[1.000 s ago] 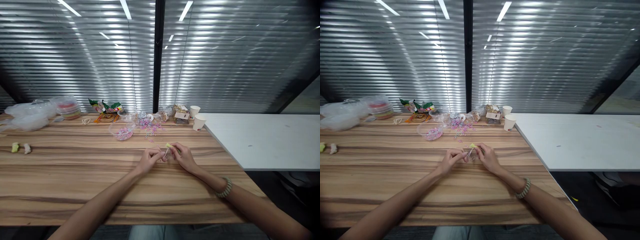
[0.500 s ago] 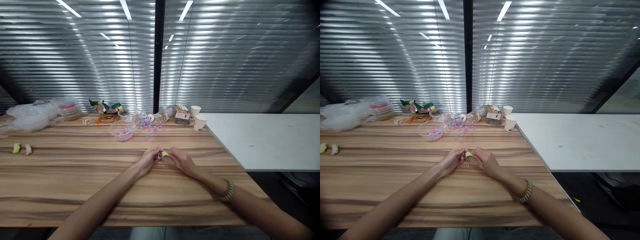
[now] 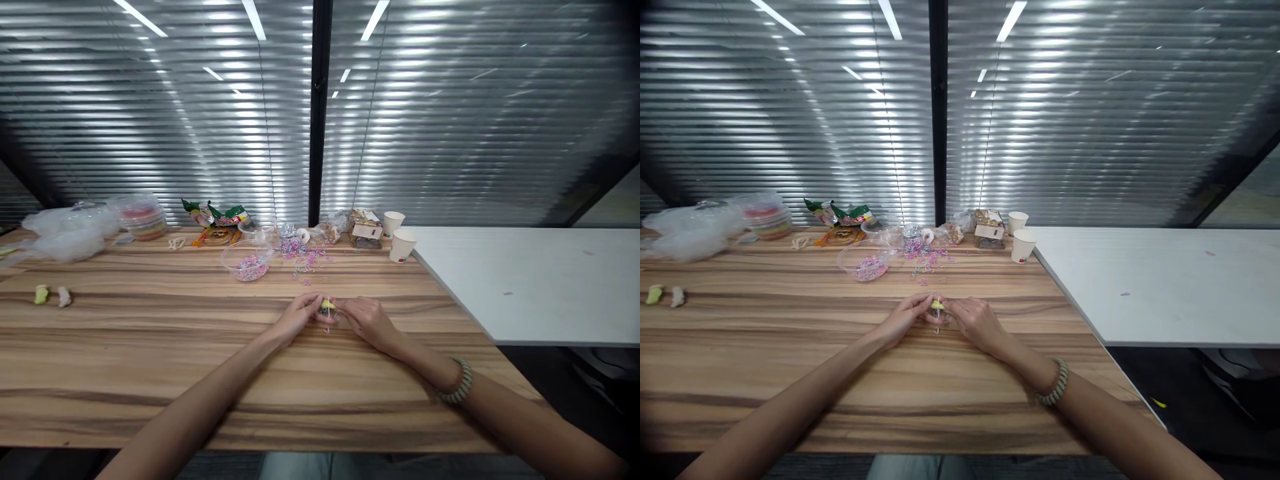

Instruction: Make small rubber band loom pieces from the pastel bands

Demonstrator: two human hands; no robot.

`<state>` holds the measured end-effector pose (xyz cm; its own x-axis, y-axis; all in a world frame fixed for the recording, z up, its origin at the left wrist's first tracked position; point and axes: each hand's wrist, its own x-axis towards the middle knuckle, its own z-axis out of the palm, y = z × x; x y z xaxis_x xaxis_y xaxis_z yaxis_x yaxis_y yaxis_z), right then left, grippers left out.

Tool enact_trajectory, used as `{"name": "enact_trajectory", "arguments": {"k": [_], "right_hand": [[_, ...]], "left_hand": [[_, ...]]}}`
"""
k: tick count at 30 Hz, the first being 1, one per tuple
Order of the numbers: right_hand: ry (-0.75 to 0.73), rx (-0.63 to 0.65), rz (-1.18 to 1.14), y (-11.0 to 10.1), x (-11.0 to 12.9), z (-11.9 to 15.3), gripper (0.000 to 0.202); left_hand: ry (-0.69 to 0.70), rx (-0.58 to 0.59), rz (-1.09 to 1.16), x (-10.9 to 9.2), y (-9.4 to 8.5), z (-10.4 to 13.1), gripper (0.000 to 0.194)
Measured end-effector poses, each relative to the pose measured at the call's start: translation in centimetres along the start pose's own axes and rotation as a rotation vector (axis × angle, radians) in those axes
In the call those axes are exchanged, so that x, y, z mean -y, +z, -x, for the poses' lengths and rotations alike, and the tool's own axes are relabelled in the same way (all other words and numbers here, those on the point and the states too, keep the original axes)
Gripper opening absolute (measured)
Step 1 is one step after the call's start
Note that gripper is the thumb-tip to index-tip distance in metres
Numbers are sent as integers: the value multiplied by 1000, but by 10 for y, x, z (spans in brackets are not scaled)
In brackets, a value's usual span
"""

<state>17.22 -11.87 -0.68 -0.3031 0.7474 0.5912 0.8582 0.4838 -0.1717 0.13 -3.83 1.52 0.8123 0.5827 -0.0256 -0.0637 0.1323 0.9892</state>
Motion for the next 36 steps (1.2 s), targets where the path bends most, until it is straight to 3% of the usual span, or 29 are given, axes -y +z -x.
{"name": "enact_trajectory", "arguments": {"k": [3,7,11,20,25,32,36], "right_hand": [[42,-55,-99,-1,4,-1,25],[237,-100,-280,-4,11,-4,18],[403,-70,-504,-6,14,-9,16],[527,9,-1097,-4,18,-15,23],[588,5,-1213,-6,21,-16,23],[673,34,-1254,-12,23,-17,24],[703,20,-1254,-10,21,-16,24]], "left_hand": [[-20,36,-17,0,-3,0,44],[-21,35,-15,-1,-6,-2,44],[8,26,7,-1,-5,-3,39],[177,-15,-162,-2,5,3,34],[159,-15,-35,-2,3,0,32],[197,-210,246,-2,-15,-9,23],[209,-225,147,-1,-13,-8,25]]}}
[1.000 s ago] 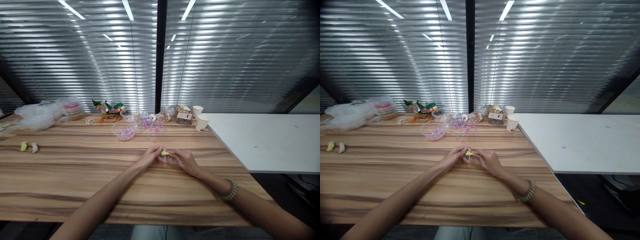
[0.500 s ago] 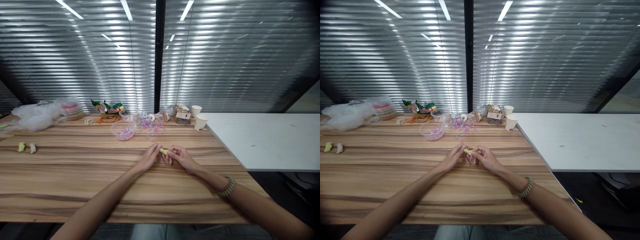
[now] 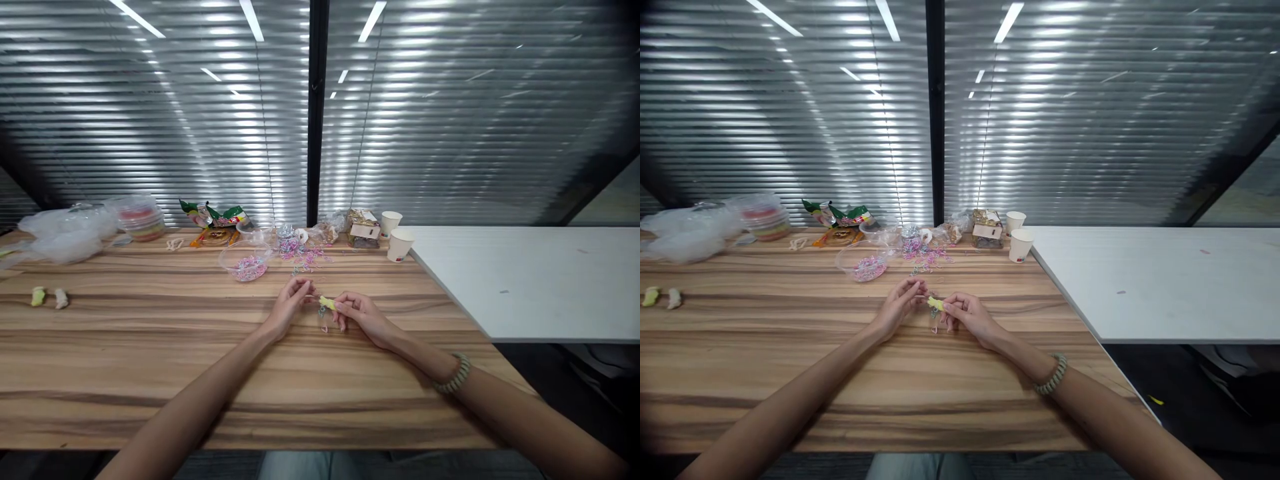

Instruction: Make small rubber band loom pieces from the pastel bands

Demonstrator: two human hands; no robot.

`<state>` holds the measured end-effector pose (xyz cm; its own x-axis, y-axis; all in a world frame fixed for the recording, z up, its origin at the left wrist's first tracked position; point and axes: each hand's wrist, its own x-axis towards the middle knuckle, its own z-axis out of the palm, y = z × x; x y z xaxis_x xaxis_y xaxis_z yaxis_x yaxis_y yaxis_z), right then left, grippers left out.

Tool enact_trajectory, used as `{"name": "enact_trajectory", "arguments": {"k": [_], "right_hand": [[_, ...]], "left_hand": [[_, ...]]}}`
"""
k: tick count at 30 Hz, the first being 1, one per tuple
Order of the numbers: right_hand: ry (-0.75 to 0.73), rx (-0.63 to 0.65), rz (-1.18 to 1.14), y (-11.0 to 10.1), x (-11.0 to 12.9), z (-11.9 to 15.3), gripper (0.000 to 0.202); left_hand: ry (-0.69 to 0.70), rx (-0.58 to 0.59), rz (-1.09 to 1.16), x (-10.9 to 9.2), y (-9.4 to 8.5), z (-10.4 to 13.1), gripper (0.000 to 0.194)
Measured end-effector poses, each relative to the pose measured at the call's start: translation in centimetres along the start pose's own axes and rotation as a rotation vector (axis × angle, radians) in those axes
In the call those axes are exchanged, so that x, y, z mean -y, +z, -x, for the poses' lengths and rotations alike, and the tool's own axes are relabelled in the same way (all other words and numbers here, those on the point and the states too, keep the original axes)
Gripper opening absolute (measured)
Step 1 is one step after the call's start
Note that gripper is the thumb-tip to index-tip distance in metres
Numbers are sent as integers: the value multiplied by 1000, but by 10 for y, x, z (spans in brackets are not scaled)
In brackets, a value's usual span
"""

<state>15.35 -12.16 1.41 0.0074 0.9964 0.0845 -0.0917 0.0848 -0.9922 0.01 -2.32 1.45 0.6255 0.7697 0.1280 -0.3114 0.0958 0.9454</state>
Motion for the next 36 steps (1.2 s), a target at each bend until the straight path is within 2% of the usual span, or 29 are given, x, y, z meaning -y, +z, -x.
{"name": "enact_trajectory", "arguments": {"k": [4,6,9,12,15,19,23,26,28,33,36], "right_hand": [[-9,4,17,-2,-3,-1,24],[-9,17,29,-2,-4,-1,24],[-17,17,66,-3,-5,-2,25],[-57,-6,150,-5,-7,-4,26],[-116,-39,264,-7,-11,-5,26],[-187,-127,438,-8,-14,-5,26],[-233,-196,503,-10,-14,-6,24],[-218,-227,398,-14,-17,-9,28],[-179,-215,318,-17,-20,-11,31],[-163,-172,243,-19,-20,-11,25],[-119,-181,141,-15,-14,-10,27]], "left_hand": [[19,109,-248,3,7,6,38],[50,156,-347,6,10,8,36],[122,139,-470,8,10,8,26],[172,122,-543,8,10,8,23],[216,152,-685,5,11,10,23],[176,202,-824,1,12,12,27],[125,185,-807,3,8,11,28],[96,110,-743,5,4,8,28],[83,83,-676,4,3,7,28],[46,111,-489,3,5,5,32],[-11,66,-447,4,7,5,31]]}}
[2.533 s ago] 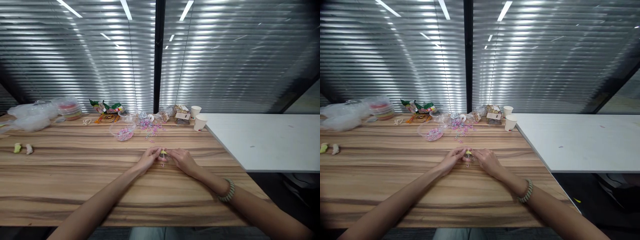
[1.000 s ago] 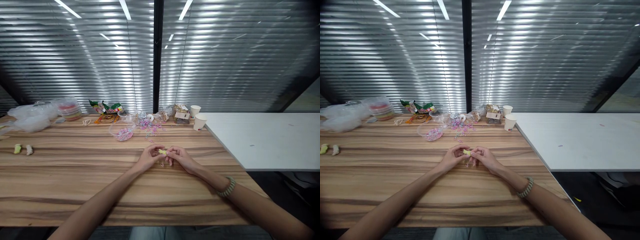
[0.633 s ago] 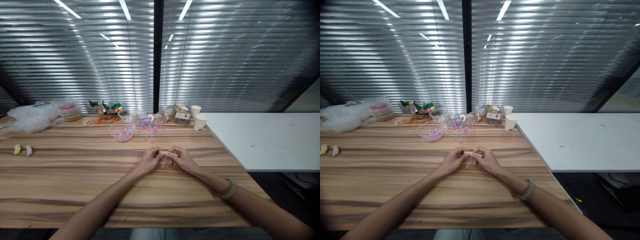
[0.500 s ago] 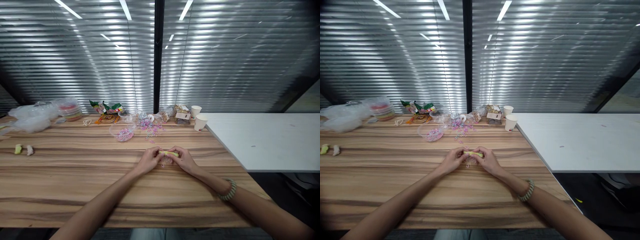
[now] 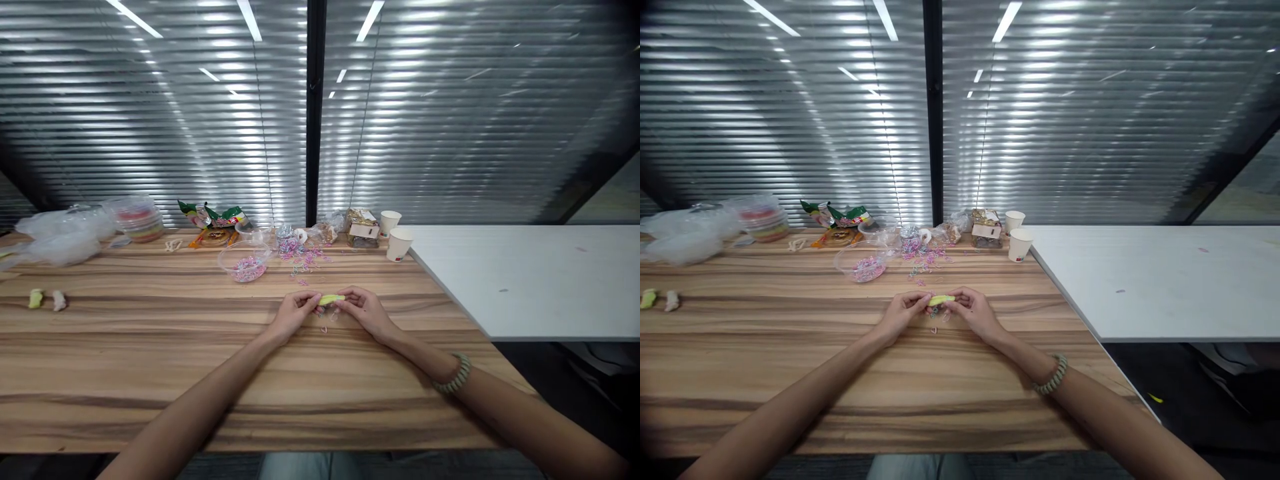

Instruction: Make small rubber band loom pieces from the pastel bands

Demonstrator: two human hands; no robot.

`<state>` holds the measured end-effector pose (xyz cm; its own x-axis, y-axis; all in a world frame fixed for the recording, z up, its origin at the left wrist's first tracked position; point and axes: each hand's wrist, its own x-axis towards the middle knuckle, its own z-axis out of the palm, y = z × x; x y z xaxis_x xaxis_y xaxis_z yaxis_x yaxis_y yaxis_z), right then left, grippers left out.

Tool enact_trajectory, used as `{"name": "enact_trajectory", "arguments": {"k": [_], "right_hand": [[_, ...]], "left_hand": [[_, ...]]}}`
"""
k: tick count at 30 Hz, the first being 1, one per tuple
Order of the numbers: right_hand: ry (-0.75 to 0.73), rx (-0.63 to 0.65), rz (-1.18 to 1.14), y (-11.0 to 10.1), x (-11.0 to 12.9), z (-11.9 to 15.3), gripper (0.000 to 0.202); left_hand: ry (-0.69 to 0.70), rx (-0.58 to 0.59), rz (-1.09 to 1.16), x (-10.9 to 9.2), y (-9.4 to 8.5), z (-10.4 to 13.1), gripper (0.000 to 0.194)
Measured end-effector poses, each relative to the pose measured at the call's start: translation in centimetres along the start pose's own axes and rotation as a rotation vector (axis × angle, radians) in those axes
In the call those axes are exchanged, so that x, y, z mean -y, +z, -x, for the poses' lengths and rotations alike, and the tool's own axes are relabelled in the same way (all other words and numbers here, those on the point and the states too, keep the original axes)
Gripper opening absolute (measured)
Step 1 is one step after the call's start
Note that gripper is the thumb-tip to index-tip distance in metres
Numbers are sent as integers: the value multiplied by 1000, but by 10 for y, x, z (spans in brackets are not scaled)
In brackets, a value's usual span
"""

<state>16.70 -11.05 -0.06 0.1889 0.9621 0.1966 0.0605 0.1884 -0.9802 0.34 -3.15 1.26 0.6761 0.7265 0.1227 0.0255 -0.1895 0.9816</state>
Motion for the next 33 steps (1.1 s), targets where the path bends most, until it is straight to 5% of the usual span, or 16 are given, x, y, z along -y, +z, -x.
{"name": "enact_trajectory", "arguments": {"k": [4,14,26,33], "right_hand": [[46,48,-125,3,5,1,24],[168,142,-380,3,9,4,23],[55,140,-50,3,7,3,29],[47,172,-86,5,15,5,26]], "left_hand": [[-57,-63,49,-2,0,0,30],[-116,40,305,5,-2,-1,27],[12,42,-75,1,1,3,29],[-83,101,58,-6,-2,3,30]]}}
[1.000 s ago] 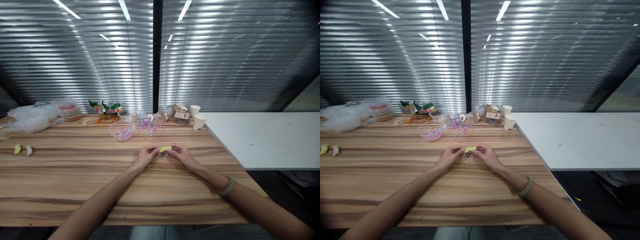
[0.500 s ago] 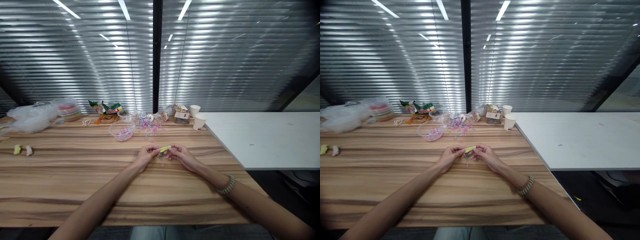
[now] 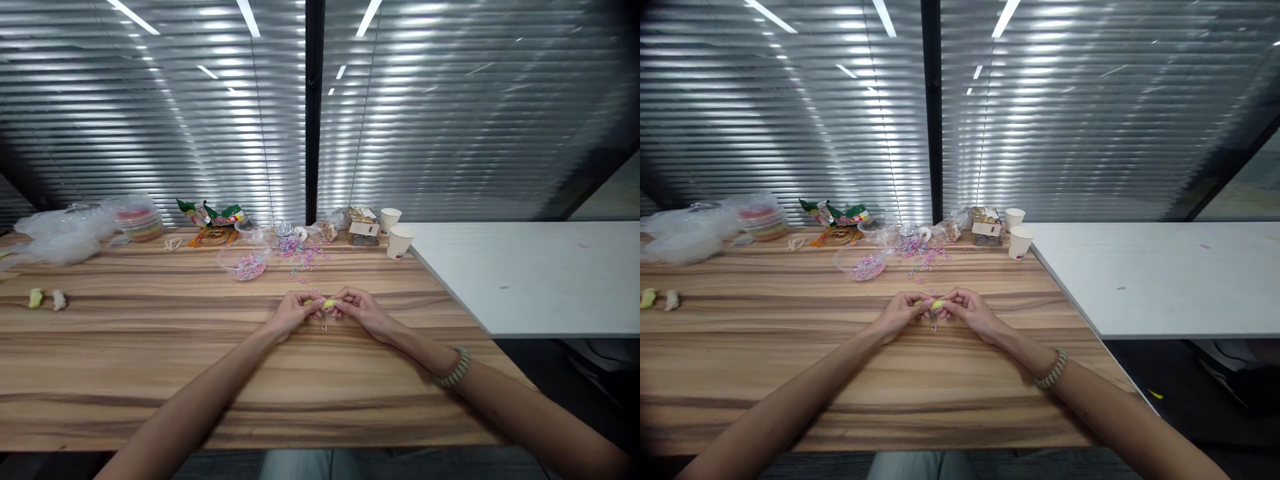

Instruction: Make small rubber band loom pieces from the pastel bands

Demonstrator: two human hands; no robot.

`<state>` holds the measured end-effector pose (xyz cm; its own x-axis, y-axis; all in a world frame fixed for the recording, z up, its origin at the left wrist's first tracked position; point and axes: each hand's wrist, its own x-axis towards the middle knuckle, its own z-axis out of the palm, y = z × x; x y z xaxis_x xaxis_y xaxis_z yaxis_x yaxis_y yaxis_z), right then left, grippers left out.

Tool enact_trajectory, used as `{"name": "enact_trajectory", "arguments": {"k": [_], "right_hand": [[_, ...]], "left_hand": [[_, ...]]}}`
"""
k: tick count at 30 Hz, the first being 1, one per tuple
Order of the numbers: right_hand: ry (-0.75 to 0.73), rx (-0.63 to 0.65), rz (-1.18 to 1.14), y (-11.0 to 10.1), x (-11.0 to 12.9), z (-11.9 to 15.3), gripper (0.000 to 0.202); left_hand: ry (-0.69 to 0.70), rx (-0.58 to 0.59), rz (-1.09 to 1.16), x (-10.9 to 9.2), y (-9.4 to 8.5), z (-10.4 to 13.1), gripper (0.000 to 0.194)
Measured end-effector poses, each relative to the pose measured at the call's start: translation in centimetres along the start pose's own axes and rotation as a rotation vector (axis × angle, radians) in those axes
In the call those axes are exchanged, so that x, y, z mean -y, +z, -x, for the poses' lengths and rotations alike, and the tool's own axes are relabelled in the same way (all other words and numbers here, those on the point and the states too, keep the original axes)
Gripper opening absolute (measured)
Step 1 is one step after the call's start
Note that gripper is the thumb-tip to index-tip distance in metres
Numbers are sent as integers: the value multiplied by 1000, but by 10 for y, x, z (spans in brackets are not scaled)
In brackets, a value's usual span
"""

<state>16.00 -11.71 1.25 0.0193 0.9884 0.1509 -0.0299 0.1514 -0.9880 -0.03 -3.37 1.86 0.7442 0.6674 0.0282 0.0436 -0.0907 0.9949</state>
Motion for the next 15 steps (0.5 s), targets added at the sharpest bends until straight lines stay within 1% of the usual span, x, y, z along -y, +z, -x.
{"name": "enact_trajectory", "arguments": {"k": [3,6,8,10,13,15], "right_hand": [[14,28,-27,-2,-2,-1,27],[42,25,-20,-2,-4,-1,29],[40,-2,-5,-3,-5,-1,29],[22,-48,9,-3,-5,-1,27],[4,-96,17,-3,-5,-2,26],[-6,-90,17,-3,-5,-3,25]], "left_hand": [[-2,-3,6,3,-1,0,31],[43,-69,-54,7,0,-1,29],[65,-127,-47,8,1,-2,31],[59,-160,5,8,1,-3,34],[21,-158,76,7,0,-5,31],[3,-169,94,6,-1,-5,29]]}}
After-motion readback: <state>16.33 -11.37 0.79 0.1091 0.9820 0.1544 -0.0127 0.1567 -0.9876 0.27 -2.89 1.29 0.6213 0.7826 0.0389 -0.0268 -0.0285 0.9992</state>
